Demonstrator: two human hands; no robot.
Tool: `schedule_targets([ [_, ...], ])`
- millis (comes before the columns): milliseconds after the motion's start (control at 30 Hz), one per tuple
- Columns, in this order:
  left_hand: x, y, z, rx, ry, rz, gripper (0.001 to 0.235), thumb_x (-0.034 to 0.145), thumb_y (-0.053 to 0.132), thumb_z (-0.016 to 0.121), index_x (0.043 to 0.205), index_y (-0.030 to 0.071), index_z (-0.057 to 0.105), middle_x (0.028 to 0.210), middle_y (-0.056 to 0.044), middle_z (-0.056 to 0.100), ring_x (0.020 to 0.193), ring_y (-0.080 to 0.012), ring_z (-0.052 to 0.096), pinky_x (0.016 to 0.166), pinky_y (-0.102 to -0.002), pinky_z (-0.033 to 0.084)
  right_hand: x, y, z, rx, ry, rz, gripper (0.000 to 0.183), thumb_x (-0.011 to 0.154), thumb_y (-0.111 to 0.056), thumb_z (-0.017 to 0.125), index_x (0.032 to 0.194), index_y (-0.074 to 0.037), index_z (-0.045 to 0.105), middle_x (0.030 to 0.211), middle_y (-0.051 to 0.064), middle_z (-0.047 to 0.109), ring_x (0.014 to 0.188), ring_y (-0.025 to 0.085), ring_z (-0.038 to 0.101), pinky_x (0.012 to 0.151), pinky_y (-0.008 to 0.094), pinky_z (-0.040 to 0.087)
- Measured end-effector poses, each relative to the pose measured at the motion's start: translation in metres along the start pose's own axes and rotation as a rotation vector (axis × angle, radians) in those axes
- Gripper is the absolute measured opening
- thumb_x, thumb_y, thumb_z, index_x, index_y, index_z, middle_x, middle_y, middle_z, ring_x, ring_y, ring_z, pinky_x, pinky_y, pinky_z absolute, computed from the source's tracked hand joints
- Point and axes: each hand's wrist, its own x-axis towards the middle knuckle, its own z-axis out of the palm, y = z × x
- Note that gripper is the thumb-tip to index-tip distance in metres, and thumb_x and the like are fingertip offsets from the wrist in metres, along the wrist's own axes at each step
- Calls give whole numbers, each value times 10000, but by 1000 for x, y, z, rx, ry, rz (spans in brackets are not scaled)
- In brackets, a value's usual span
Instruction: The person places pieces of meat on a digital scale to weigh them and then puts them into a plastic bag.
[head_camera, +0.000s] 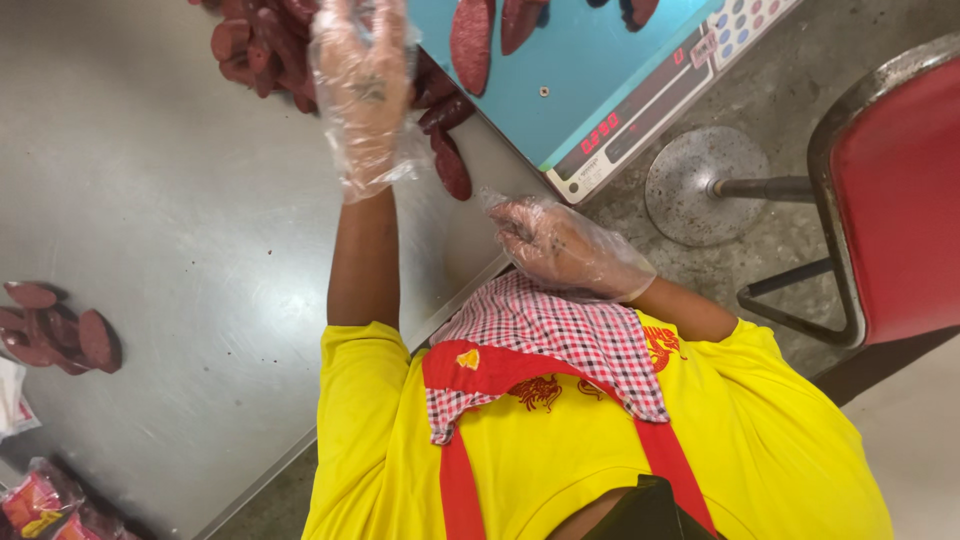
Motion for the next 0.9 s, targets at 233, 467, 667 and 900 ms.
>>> schedule_targets([
  [233, -5, -6, -8, -469, 337, 80, 489, 1086, 368, 726, 1282, -2, 474, 1188, -140, 470, 1055, -269, 468, 927, -438, 386, 3, 16, 4, 20, -72, -66, 387, 945, -254, 592, 1263, -42, 654, 1144, 207, 691, 1044, 368, 686, 917, 441, 530],
  [467, -11, 0, -7, -499, 327, 120, 685, 1123, 451, 712, 1449, -1, 314, 1429, -162, 300, 1288, -300, 294, 1092, -462, 241, 6, 24, 5, -35, -101, -160, 358, 961, -249, 595, 1246, -47, 672, 1087, 201, 709, 1028, 391, 668, 902, 472, 523],
  [667, -26, -29, -9, -220, -12, 93, 858, 1154, 522, 700, 1592, 0, 177, 1636, -181, 154, 1488, -326, 145, 1233, -482, 117, -1, 25, -19, 33, -165, -175, 353, 959, -249, 622, 1247, -52, 673, 1101, 202, 722, 966, 345, 715, 878, 431, 558],
  [900, -6, -6, 0, 497, -526, 280, 1403, 722, 745, 834, 1586, -86, 104, 1629, -364, 28, 1521, -553, 6, 1193, -672, -70, 8, 86, -119, 322, 626, -268, 729, 953, -550, 730, 1400, 8, 592, 1295, 159, 630, 1087, 186, 605, 934, 318, 547],
])
